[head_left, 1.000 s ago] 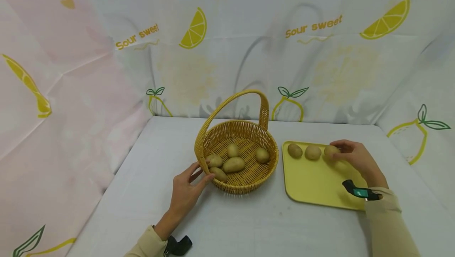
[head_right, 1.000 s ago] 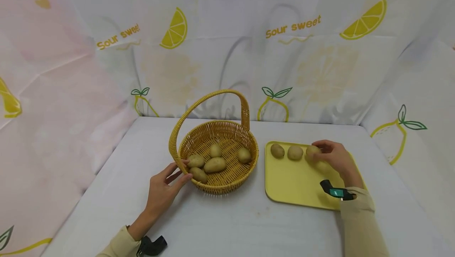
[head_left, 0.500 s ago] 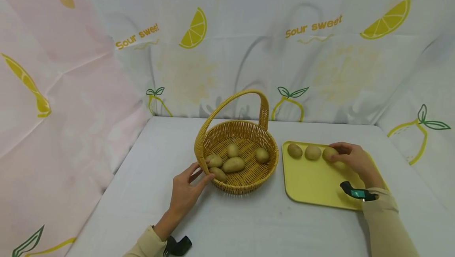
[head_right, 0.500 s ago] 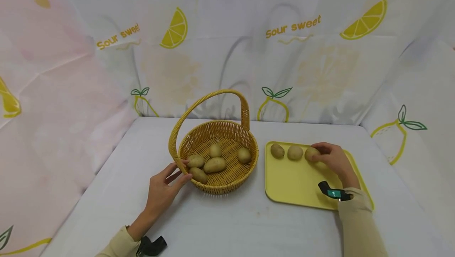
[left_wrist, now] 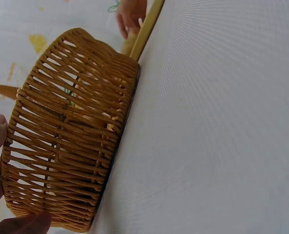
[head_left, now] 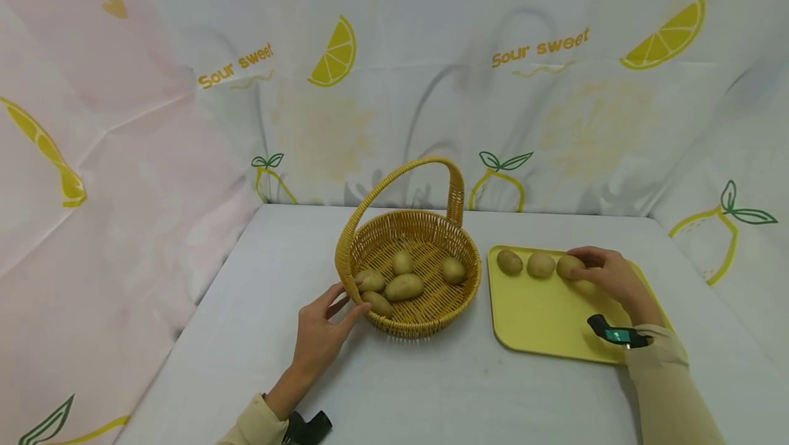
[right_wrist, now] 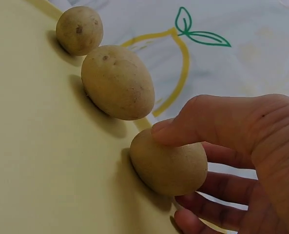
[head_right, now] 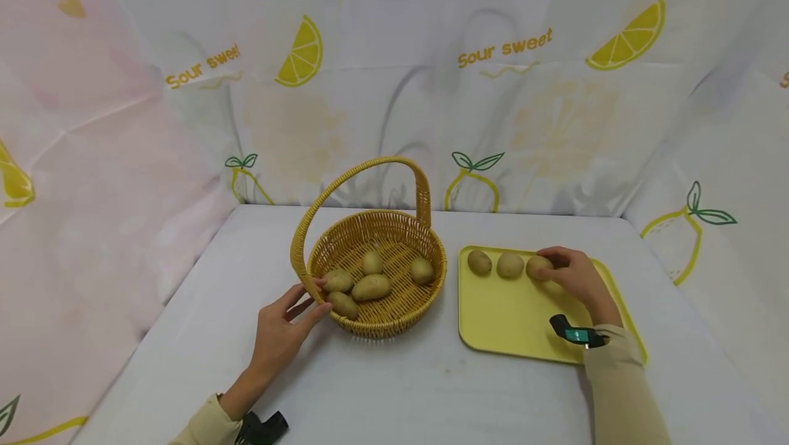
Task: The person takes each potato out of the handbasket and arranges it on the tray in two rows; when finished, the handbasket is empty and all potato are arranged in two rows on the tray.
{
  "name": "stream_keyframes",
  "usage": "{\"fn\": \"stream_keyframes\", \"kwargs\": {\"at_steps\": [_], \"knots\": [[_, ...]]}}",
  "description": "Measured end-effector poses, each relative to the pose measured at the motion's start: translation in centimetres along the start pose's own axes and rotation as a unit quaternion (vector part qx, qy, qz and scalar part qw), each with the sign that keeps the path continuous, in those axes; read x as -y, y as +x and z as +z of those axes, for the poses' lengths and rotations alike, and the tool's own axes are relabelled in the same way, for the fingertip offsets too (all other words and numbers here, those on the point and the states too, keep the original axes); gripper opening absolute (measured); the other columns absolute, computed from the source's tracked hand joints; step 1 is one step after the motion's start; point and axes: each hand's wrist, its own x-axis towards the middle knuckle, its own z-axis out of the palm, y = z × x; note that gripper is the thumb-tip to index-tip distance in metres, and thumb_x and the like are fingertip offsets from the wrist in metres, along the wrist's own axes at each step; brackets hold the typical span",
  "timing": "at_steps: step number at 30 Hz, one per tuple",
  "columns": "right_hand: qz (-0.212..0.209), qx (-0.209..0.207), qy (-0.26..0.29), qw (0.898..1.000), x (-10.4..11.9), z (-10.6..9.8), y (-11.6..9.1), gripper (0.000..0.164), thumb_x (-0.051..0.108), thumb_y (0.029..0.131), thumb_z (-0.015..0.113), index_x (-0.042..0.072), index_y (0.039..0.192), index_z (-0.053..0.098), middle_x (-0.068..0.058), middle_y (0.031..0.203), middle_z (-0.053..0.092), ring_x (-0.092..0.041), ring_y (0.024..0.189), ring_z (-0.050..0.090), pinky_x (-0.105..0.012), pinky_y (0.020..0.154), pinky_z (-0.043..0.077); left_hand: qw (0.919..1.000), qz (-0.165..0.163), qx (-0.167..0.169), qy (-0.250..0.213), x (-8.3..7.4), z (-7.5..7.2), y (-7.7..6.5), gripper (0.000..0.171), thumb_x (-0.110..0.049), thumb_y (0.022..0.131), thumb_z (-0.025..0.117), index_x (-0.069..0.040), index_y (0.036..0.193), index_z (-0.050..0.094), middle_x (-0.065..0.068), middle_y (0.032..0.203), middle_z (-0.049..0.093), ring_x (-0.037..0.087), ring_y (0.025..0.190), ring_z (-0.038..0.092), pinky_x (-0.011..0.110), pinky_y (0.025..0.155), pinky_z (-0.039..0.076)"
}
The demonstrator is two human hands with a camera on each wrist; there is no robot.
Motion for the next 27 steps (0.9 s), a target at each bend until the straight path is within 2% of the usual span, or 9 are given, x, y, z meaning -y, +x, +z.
{"fn": "stream_keyframes", "kwargs": {"at_steps": [4, 7, 8, 10, 13, 15, 18, 22, 27], "knots": [[0.001, -0.009, -0.019, 1.000, 0.5, -0.1, 0.0, 0.047, 0.022, 0.096, 0.077, -0.007, 0.132, 0.065, -0.024, 0.122, 0.067, -0.012, 0.100, 0.059, -0.021, 0.079, 0.049, 1.0000, 0.004, -0.002, 0.003, 0.2, -0.1, -0.1, 0.045, 0.002, 0.085, 0.086, 0.004, 0.127, 0.069, 0.018, 0.124, 0.071, 0.039, 0.118, 0.066, 0.046, 0.092, 0.060], [-0.002, -0.040, -0.023, 0.999, 1.8, -0.2, -0.1, 0.046, 0.026, 0.099, 0.075, -0.005, 0.131, 0.065, -0.027, 0.124, 0.066, -0.026, 0.108, 0.059, -0.030, 0.082, 0.048, 1.0000, 0.005, 0.000, 0.001, 0.3, -0.1, -0.1, 0.045, 0.002, 0.085, 0.085, 0.003, 0.127, 0.069, 0.016, 0.125, 0.071, 0.038, 0.118, 0.066, 0.042, 0.094, 0.060], [-0.009, -0.054, -0.023, 0.998, 2.4, -0.3, 0.0, 0.044, 0.026, 0.099, 0.074, -0.005, 0.130, 0.066, -0.027, 0.123, 0.066, -0.026, 0.109, 0.059, -0.031, 0.082, 0.047, 1.0000, 0.005, 0.002, 0.000, 0.3, -0.1, -0.1, 0.045, 0.002, 0.085, 0.085, 0.002, 0.127, 0.069, 0.016, 0.125, 0.071, 0.038, 0.118, 0.066, 0.041, 0.094, 0.060], [-0.033, -0.075, -0.012, 0.997, 3.7, -0.2, 0.1, 0.040, 0.024, 0.101, 0.073, -0.004, 0.128, 0.067, -0.026, 0.121, 0.067, -0.021, 0.107, 0.061, -0.028, 0.082, 0.047, 1.0000, 0.004, 0.005, 0.000, 0.3, -0.1, -0.1, 0.045, 0.001, 0.086, 0.085, 0.002, 0.128, 0.069, 0.015, 0.126, 0.071, 0.036, 0.119, 0.066, 0.040, 0.095, 0.059], [-0.073, -0.086, 0.006, 0.994, 6.0, 0.4, 0.5, 0.033, 0.020, 0.101, 0.073, -0.002, 0.125, 0.070, -0.018, 0.117, 0.071, -0.005, 0.099, 0.062, -0.016, 0.080, 0.050, 1.0000, -0.001, 0.007, 0.000, 0.3, 0.0, 0.0, 0.045, -0.002, 0.087, 0.085, 0.002, 0.129, 0.069, 0.014, 0.126, 0.071, 0.034, 0.120, 0.066, 0.040, 0.094, 0.060], [-0.105, -0.078, 0.020, 0.991, 7.5, 1.0, 0.9, 0.029, 0.016, 0.101, 0.073, -0.001, 0.123, 0.071, -0.014, 0.115, 0.072, 0.002, 0.095, 0.062, -0.010, 0.080, 0.052, 1.0000, -0.003, 0.006, 0.002, 0.3, 0.0, 0.0, 0.045, -0.003, 0.087, 0.085, 0.003, 0.129, 0.069, 0.014, 0.126, 0.071, 0.033, 0.119, 0.067, 0.041, 0.094, 0.060], [-0.147, -0.052, 0.042, 0.987, 9.9, 2.1, 1.8, 0.024, 0.011, 0.100, 0.073, -0.001, 0.120, 0.072, -0.013, 0.114, 0.072, 0.001, 0.096, 0.064, -0.011, 0.081, 0.054, 1.0000, -0.001, 0.003, 0.003, 0.2, 0.0, -0.1, 0.044, -0.003, 0.087, 0.085, 0.004, 0.128, 0.069, 0.014, 0.125, 0.072, 0.034, 0.118, 0.067, 0.043, 0.093, 0.060], [-0.186, 0.001, 0.075, 0.980, 12.8, 3.9, 3.4, 0.021, 0.006, 0.100, 0.072, -0.002, 0.119, 0.073, -0.017, 0.116, 0.072, -0.011, 0.102, 0.067, -0.018, 0.084, 0.058, 1.0000, 0.001, 0.002, 0.004, 0.1, 0.0, -0.1, 0.045, -0.003, 0.087, 0.085, 0.004, 0.128, 0.069, 0.014, 0.125, 0.072, 0.034, 0.118, 0.067, 0.044, 0.093, 0.060], [-0.208, 0.064, 0.090, 0.972, 15.5, 6.2, 5.2, 0.025, 0.007, 0.100, 0.072, -0.002, 0.123, 0.072, -0.015, 0.117, 0.072, -0.026, 0.106, 0.069, -0.029, 0.087, 0.060, 1.0000, -0.003, 0.001, 0.006, 0.1, 0.0, 0.0, 0.044, -0.004, 0.088, 0.085, 0.002, 0.128, 0.069, 0.013, 0.125, 0.072, 0.033, 0.118, 0.067, 0.042, 0.094, 0.060]]}}
